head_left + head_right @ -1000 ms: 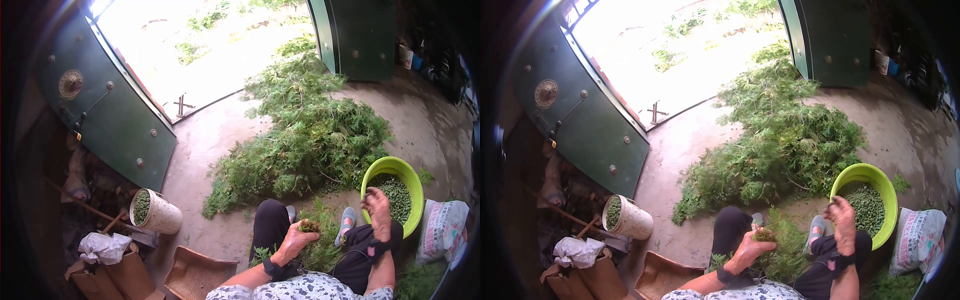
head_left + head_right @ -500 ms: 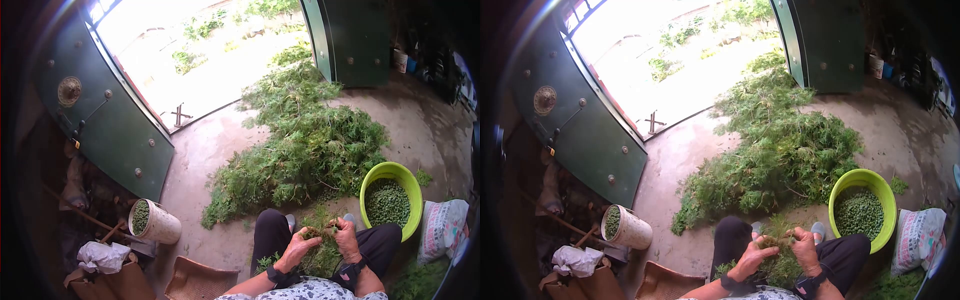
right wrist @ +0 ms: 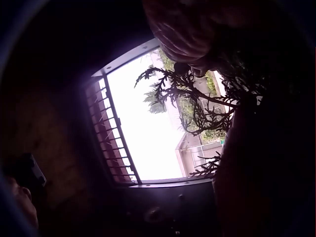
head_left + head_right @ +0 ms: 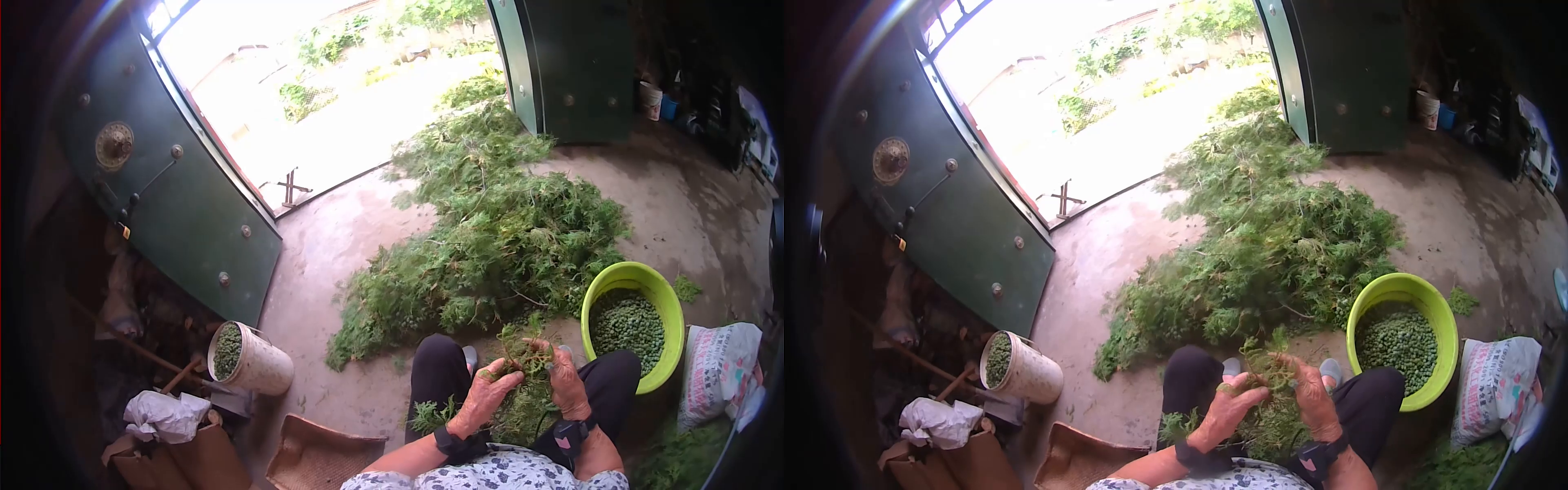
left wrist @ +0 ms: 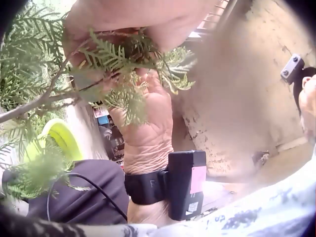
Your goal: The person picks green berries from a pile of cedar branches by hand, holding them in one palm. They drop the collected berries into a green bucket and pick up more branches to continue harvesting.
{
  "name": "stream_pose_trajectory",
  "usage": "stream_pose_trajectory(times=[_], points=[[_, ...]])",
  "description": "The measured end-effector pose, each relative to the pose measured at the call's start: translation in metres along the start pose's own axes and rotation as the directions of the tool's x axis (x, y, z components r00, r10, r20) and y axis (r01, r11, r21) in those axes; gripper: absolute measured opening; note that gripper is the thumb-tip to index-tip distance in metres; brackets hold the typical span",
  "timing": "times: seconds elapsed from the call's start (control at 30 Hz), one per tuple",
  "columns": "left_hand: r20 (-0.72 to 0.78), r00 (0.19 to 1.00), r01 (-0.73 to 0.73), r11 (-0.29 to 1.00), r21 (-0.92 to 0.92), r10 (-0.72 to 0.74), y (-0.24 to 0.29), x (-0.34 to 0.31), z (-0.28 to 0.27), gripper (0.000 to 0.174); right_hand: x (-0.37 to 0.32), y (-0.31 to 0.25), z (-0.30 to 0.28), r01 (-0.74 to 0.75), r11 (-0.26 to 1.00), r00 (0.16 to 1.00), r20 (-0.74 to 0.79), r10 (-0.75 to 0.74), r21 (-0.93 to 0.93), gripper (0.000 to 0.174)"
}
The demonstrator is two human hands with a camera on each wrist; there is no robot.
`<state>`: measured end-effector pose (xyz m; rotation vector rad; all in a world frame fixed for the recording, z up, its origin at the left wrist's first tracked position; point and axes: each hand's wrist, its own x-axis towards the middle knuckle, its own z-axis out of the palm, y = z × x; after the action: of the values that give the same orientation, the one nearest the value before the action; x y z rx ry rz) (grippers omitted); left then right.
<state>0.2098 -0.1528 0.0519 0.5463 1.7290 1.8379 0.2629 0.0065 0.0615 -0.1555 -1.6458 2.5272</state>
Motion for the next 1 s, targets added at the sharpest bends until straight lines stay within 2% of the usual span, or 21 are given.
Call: stream_pose_trajectory(times=[0.03, 0.13, 0.17, 0.27, 0.3, 0.4, 0.43, 0.53, 0.57, 0.67, 0.7, 0.8, 0.87, 0.93, 1.0], points=[[-0.034, 0.999, -0.004, 0.997, -0.083, 0.001, -0.001, 0.003, 0.001, 0.019, -0.006, -0.011, 0.007, 0.084, 0.955, 0.994, -0.040, -0.099, -0.286, 0.036], [-0.004, 0.999, -0.034, 0.999, 0.030, 0.034, 0.000, 0.007, 0.001, 0.018, -0.005, -0.016, 0.004, 0.084, 0.968, 0.996, 0.030, -0.079, -0.235, 0.038], [0.012, 0.999, -0.031, 0.999, 0.038, 0.031, 0.008, 0.005, 0.004, 0.018, -0.004, -0.013, 0.014, 0.144, 0.989, 0.988, -0.060, -0.142, 0.022, 0.039], [0.119, 0.989, 0.067, 0.989, 0.129, -0.083, 0.025, 0.002, 0.008, 0.024, -0.006, -0.031, 0.024, 0.146, 0.985, 0.987, -0.061, -0.152, -0.090, 0.041], [0.160, 0.982, 0.064, 0.971, 0.232, -0.103, 0.030, 0.002, 0.009, 0.024, -0.004, -0.035, 0.028, 0.153, 0.986, 0.979, -0.127, -0.161, -0.074, 0.037], [0.165, 0.986, -0.066, 0.986, 0.151, 0.041, 0.028, 0.008, 0.014, 0.023, 0.010, -0.038, 0.024, 0.127, 0.988, 0.968, -0.229, -0.103, 0.091, 0.028], [0.187, 0.979, -0.131, 0.962, 0.239, 0.087, 0.030, 0.012, 0.011, 0.022, 0.019, -0.035, 0.024, 0.170, 0.985, 0.919, -0.363, -0.154, 0.013, 0.016], [0.244, 0.931, -0.349, 0.859, 0.373, 0.272, 0.039, 0.020, 0.003, 0.021, 0.037, -0.042, 0.022, 0.128, 0.985, 0.895, -0.442, -0.066, 0.114, 0.016], [0.265, 0.930, -0.343, 0.857, 0.386, 0.253, 0.043, 0.021, 0.000, 0.020, 0.048, -0.038, 0.011, 0.147, 0.970, 0.887, -0.459, -0.043, 0.193, 0.020], [0.212, 0.975, -0.124, 0.949, 0.291, 0.062, 0.052, 0.018, -0.008, 0.020, 0.066, -0.049, -0.001, 0.280, 0.916, 0.894, -0.427, -0.139, 0.287, 0.022], [0.192, 0.979, -0.123, 0.955, 0.271, 0.072, 0.051, 0.018, -0.013, 0.020, 0.071, -0.052, -0.006, 0.290, 0.917, 0.894, -0.420, -0.157, 0.275, 0.022], [0.128, 0.985, -0.139, 0.968, 0.210, 0.113, 0.046, 0.021, -0.032, 0.021, 0.084, -0.063, -0.006, 0.352, 0.843, 0.887, -0.432, -0.163, 0.405, 0.021], [-0.001, 0.981, -0.191, 0.974, 0.124, 0.193, 0.057, 0.022, -0.045, 0.020, 0.091, -0.067, -0.005, 0.406, 0.850, 0.839, -0.507, -0.200, 0.335, 0.015], [-0.097, 0.972, -0.218, 0.975, -0.052, 0.213, 0.071, 0.027, -0.061, 0.018, 0.089, -0.071, 0.004, 0.351, 0.906, 0.874, -0.431, -0.225, 0.238, 0.014], [-0.140, 0.980, -0.185, 0.919, -0.347, 0.144, 0.090, 0.037, -0.071, 0.017, 0.090, -0.063, 0.008, 0.225, 0.968, 0.957, -0.212, -0.198, 0.108, 0.017]])
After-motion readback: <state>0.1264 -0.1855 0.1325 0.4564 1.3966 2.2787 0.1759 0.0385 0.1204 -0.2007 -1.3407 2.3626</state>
